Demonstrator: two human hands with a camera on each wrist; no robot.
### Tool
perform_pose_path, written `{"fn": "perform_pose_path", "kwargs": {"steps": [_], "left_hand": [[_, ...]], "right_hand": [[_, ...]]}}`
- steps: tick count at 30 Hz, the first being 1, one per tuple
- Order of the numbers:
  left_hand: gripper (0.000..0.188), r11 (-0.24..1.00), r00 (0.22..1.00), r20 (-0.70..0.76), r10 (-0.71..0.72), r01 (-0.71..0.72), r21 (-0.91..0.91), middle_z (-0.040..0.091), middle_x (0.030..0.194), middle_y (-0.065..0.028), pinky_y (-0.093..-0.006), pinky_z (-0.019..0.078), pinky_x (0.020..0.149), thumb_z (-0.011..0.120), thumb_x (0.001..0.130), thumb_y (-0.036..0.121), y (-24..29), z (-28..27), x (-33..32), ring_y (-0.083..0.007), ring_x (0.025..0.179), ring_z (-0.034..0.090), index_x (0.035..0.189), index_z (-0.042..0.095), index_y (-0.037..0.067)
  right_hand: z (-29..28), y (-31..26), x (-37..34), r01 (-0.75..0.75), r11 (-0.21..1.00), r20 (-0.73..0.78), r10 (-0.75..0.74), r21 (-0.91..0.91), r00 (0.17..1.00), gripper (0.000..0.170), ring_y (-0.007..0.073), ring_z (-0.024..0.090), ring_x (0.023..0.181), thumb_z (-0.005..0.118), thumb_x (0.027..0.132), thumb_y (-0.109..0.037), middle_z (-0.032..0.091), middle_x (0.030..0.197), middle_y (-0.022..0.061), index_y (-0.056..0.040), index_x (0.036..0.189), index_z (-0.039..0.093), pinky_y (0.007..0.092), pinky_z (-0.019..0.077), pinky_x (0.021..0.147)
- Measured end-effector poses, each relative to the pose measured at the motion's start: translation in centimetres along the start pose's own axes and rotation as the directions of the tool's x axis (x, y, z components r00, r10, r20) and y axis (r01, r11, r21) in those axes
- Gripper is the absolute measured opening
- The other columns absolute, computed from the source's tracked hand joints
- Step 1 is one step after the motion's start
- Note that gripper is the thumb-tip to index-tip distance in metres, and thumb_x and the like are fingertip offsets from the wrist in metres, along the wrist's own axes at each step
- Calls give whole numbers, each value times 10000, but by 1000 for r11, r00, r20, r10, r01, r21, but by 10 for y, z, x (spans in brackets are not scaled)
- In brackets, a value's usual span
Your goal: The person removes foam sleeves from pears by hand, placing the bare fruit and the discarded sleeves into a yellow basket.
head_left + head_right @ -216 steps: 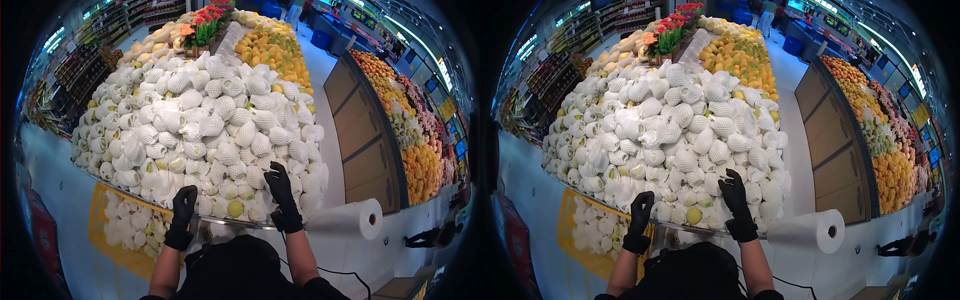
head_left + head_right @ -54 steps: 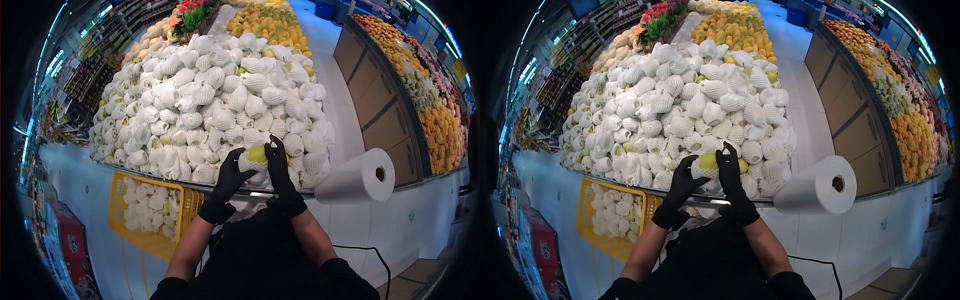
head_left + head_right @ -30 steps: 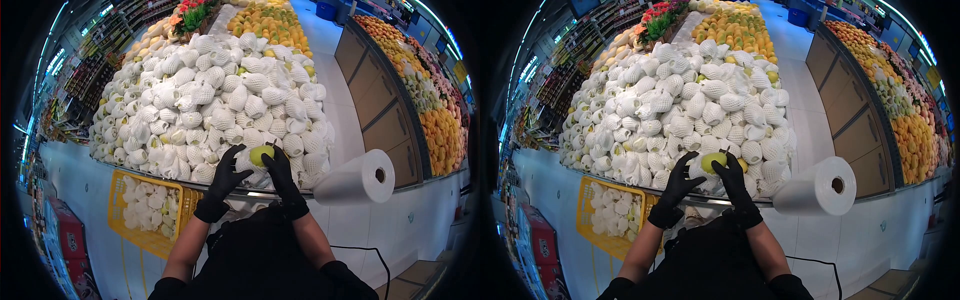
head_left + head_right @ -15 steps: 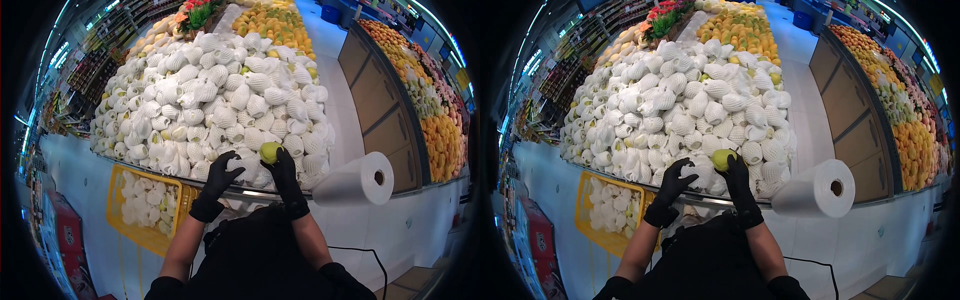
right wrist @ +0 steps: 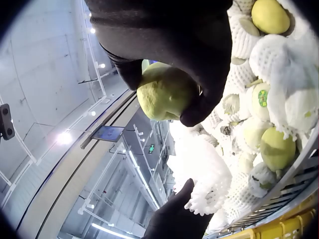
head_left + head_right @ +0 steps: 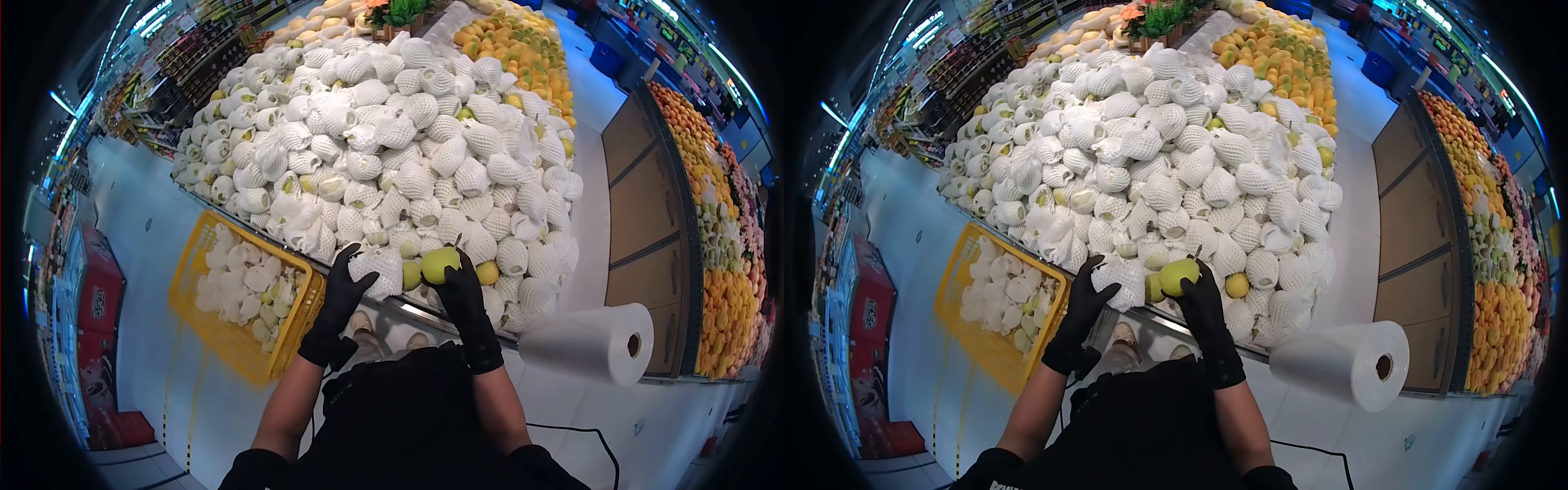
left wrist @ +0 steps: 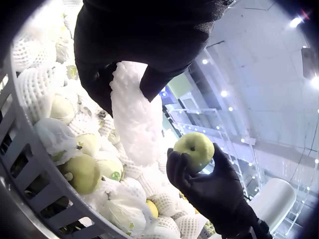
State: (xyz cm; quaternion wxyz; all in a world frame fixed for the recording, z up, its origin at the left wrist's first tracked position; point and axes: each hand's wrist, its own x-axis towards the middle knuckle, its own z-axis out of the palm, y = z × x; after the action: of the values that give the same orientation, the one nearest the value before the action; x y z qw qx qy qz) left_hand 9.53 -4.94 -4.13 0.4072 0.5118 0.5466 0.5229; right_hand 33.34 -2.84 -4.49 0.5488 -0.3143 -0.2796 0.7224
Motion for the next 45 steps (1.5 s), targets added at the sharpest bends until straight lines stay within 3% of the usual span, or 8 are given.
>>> {"fn": "perform_pose_path", "kwargs": {"steps": [2, 5, 12, 14, 16, 18, 28, 45], "left_hand": [[628, 999, 999, -51, 16, -15, 35, 516, 1198, -111, -320, 381, 1003, 768, 723, 35, -13, -14, -7, -197, 1165, 470, 1271, 461, 12], [603, 975, 973, -73, -220, 216, -53, 557, 1163, -117, -304, 430, 946, 773, 725, 45, -5, -36, -18, -192, 1095, 527, 1247, 475, -11], [310, 965, 945, -204, -257, 239, -110, 672, 972, -74, -285, 499, 799, 695, 808, 89, -13, -91, -41, -144, 870, 636, 1084, 609, -23], [302, 943, 925, -219, -309, 268, -198, 672, 1002, -81, -285, 499, 803, 676, 829, 97, -16, -109, -44, -146, 895, 637, 1096, 606, -25], [304, 949, 917, -268, -294, 248, -194, 670, 1009, -81, -286, 499, 808, 673, 833, 96, -27, -130, -47, -147, 901, 636, 1102, 603, -27], [321, 950, 903, -309, -298, 249, -187, 664, 1028, -81, -285, 492, 828, 666, 844, 101, -29, -150, -48, -147, 919, 630, 1127, 594, -30], [323, 937, 863, -436, -256, 111, -330, 647, 1082, -77, -285, 462, 878, 623, 890, 144, -46, -255, -75, -151, 980, 605, 1153, 584, -40], [416, 915, 573, -753, -322, -16, -404, 622, 1099, -70, -306, 497, 800, 630, 899, 266, -99, -396, -154, -151, 957, 600, 1212, 544, 6]], "right_hand": [[14, -2, 2, -29, 994, 47, 34, -105, 998, 570, 329, 553, 1106, 552, 855, -130, 513, 1199, 198, 2, 1358, 316, 451, 490, 934], [24, 10, 9, -61, 988, 107, 77, -142, 991, 587, 294, 557, 1102, 532, 804, -70, 514, 1208, 178, 11, 1351, 333, 390, 494, 929], [59, 32, 20, -304, 953, 212, 296, 6, 931, 577, 324, 544, 1117, 541, 780, -56, 508, 1208, 180, 24, 1324, 364, 440, 476, 952], [78, 38, 19, -148, 950, 241, 217, -275, 946, 585, 337, 529, 1134, 560, 777, -73, 505, 1210, 181, 19, 1321, 366, 461, 456, 973], [92, 49, 17, -184, 966, 273, 229, -181, 934, 579, 345, 516, 1145, 571, 784, -92, 500, 1214, 181, 13, 1317, 369, 477, 437, 993], [99, 60, 22, -399, 878, 325, 309, 263, 894, 560, 349, 507, 1152, 574, 800, -112, 495, 1220, 183, 6, 1310, 375, 488, 418, 1011], [166, 119, 29, -287, 948, 285, 316, -139, 905, 504, 302, 549, 1091, 605, 860, -195, 535, 1155, 163, 14, 1272, 405, 446, 466, 950], [266, 224, 28, -424, 791, 190, 544, -442, 817, 487, 234, 592, 1004, 630, 872, -233, 581, 1125, 133, 35, 1244, 466, 359, 501, 862]]}}
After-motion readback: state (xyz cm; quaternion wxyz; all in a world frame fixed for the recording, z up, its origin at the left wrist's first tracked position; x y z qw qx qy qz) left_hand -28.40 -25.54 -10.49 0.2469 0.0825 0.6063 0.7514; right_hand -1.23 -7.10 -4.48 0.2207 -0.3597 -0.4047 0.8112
